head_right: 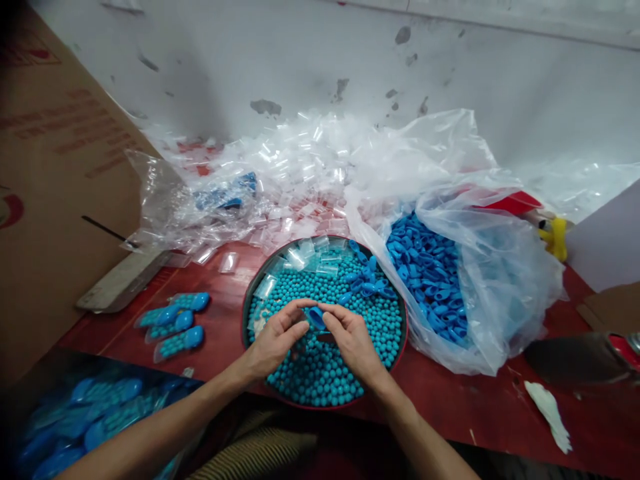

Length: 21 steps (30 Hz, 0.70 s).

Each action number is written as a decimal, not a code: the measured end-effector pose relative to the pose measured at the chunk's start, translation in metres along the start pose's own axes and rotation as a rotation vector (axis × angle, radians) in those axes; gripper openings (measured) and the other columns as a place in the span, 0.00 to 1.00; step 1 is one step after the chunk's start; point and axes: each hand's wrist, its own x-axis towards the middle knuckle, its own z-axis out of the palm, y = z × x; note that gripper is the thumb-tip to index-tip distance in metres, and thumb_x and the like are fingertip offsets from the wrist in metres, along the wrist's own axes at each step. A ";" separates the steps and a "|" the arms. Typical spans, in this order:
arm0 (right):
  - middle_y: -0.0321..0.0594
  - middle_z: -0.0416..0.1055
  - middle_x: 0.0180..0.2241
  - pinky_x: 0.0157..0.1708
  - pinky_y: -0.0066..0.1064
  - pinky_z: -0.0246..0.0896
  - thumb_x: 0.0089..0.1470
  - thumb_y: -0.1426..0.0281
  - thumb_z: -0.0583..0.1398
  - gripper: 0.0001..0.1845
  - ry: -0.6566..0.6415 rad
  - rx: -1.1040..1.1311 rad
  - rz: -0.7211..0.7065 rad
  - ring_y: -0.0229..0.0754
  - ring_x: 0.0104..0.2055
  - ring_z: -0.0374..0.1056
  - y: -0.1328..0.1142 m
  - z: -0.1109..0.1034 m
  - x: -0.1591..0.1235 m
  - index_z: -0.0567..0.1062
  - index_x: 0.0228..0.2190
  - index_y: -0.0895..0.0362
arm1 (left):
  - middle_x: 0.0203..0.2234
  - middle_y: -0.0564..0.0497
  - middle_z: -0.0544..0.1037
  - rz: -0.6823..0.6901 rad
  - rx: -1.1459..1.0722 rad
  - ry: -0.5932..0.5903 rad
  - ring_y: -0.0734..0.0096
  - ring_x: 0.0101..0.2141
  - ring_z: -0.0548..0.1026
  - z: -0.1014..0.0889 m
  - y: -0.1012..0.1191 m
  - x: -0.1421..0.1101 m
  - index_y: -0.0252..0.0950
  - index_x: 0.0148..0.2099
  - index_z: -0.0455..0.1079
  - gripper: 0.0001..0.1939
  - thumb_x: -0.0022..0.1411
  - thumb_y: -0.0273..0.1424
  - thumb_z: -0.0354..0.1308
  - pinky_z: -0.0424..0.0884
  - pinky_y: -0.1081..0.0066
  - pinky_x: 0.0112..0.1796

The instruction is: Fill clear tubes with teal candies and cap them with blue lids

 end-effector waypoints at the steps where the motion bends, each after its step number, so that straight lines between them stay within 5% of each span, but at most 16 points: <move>1: 0.41 0.68 0.40 0.36 0.34 0.64 0.50 0.62 0.54 0.16 -0.009 0.035 0.020 0.42 0.39 0.65 -0.002 -0.002 0.001 0.70 0.39 0.56 | 0.24 0.56 0.60 0.012 0.040 0.003 0.82 0.19 0.57 0.000 0.000 -0.001 0.40 0.50 0.58 0.17 0.56 0.32 0.48 0.60 0.81 0.19; 8: 0.37 0.68 0.34 0.36 0.30 0.61 0.46 0.67 0.58 0.16 0.056 -0.008 -0.063 0.38 0.36 0.65 0.005 -0.005 0.004 0.67 0.39 0.57 | 0.30 0.52 0.65 0.014 0.103 0.037 0.75 0.29 0.63 0.007 0.004 -0.002 0.36 0.53 0.57 0.23 0.53 0.29 0.51 0.64 0.73 0.31; 14: 0.36 0.69 0.34 0.38 0.29 0.59 0.48 0.67 0.56 0.13 -0.012 -0.229 -0.109 0.38 0.36 0.64 0.004 -0.009 0.001 0.68 0.37 0.57 | 0.30 0.51 0.61 -0.101 -0.086 -0.009 0.76 0.24 0.64 0.010 0.001 -0.002 0.38 0.55 0.51 0.28 0.51 0.29 0.51 0.64 0.78 0.17; 18: 0.34 0.67 0.28 0.26 0.25 0.62 0.51 0.66 0.53 0.10 -0.076 -0.236 -0.078 0.35 0.27 0.63 0.002 -0.007 -0.002 0.66 0.35 0.57 | 0.27 0.53 0.63 -0.098 -0.106 -0.003 0.79 0.20 0.64 0.015 -0.001 -0.005 0.38 0.53 0.54 0.25 0.52 0.29 0.50 0.63 0.80 0.15; 21: 0.35 0.67 0.28 0.27 0.26 0.62 0.52 0.66 0.52 0.10 0.005 -0.359 -0.159 0.36 0.27 0.65 0.006 -0.001 -0.008 0.66 0.36 0.56 | 0.24 0.54 0.64 -0.052 -0.069 0.059 0.82 0.18 0.60 0.017 -0.001 -0.006 0.38 0.51 0.58 0.20 0.54 0.31 0.50 0.60 0.82 0.15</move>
